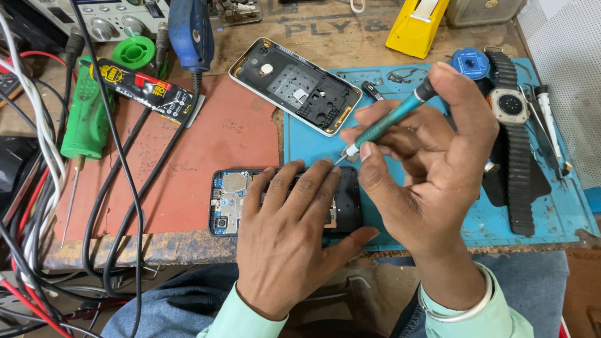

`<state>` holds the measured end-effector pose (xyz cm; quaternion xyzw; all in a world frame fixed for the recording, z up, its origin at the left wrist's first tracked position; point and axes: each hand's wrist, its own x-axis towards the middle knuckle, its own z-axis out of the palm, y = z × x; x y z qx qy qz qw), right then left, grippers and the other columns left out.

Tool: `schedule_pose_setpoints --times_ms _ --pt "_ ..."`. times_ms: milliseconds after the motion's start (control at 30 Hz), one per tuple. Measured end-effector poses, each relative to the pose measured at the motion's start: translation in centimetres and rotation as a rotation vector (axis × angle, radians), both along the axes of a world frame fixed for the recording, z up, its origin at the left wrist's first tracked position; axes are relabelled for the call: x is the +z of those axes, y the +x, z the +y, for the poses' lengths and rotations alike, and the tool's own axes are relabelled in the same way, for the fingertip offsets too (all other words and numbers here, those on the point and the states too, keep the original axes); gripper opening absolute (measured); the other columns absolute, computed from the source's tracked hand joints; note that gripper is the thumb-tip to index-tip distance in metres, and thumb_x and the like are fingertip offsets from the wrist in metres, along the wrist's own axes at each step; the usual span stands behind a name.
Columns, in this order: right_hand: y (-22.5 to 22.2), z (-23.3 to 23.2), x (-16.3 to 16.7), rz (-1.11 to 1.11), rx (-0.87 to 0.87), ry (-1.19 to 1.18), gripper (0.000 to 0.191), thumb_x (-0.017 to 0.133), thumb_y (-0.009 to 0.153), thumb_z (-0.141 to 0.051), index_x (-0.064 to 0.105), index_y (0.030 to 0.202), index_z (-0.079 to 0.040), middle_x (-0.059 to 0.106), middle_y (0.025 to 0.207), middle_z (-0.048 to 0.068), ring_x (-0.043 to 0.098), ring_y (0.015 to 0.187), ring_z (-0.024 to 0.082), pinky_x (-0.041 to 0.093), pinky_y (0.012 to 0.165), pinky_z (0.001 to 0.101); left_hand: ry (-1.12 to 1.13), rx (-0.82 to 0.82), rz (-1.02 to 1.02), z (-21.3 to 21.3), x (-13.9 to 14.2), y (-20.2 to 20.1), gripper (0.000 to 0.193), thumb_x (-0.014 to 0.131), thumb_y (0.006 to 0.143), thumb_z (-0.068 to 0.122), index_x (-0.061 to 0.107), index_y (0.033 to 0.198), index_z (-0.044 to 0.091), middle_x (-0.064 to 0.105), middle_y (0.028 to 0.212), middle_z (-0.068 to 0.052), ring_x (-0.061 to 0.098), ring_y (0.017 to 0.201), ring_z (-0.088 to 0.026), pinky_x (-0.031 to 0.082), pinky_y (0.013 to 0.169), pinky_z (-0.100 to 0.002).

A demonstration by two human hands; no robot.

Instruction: The person uses a blue plastic pry tool and a green screwdriver to remove screws and pry open the back cover of a disassembled smartphone. The person then uses tweezers to lift and remove the back cover from the phone chassis.

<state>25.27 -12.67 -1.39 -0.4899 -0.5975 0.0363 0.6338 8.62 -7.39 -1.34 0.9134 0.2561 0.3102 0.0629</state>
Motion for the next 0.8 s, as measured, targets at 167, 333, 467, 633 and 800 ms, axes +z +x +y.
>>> schedule_pose_setpoints --times_ms 167,333,467,633,800 --pt "0.1 0.0 0.3 0.034 0.011 -0.044 0.069 0.068 0.103 0.005 0.025 0.155 -0.009 0.069 0.114 0.017 0.077 0.098 0.02 0.068 0.084 0.028 -0.019 0.067 -0.012 -0.2 0.3 0.1 0.08 0.078 0.077 0.062 0.067 0.127 -0.001 0.064 0.133 -0.011 0.057 0.124 -0.032 0.037 0.109 -0.051" --pt "0.0 -0.1 0.2 0.056 0.139 -0.112 0.07 0.07 0.097 0.008 0.03 0.154 -0.005 0.068 0.115 0.017 0.074 0.099 0.02 0.065 0.092 0.0314 -0.018 0.084 -0.019 -0.1 0.4 0.2 0.084 0.077 0.076 0.064 0.066 0.127 -0.002 0.063 0.132 -0.011 0.056 0.122 -0.032 0.037 0.108 -0.05" --pt "0.1 -0.1 0.2 0.057 0.159 -0.126 0.071 0.07 0.096 0.007 0.03 0.153 -0.005 0.068 0.118 0.018 0.074 0.099 0.02 0.066 0.091 0.0318 -0.027 0.077 -0.023 -0.1 0.4 0.2 0.082 0.078 0.077 0.063 0.067 0.127 -0.002 0.064 0.131 -0.011 0.057 0.121 -0.031 0.038 0.108 -0.05" --pt "0.2 0.0 0.7 -0.013 0.116 -0.127 0.069 0.074 0.092 0.004 0.036 0.149 -0.004 0.063 0.121 0.018 0.071 0.103 0.021 0.064 0.09 0.0316 -0.016 0.078 -0.03 -0.1 0.3 0.2 0.081 0.078 0.077 0.063 0.067 0.127 0.0 0.064 0.131 -0.01 0.057 0.122 -0.031 0.038 0.108 -0.05" --pt "0.6 -0.3 1.6 -0.093 0.031 -0.167 0.06 0.084 0.087 0.002 0.052 0.137 -0.001 0.066 0.117 0.014 0.071 0.096 0.019 0.064 0.077 0.0289 -0.027 0.071 -0.02 0.0 0.7 0.2 0.082 0.077 0.077 0.063 0.066 0.128 0.0 0.063 0.132 -0.011 0.057 0.122 -0.032 0.038 0.108 -0.051"
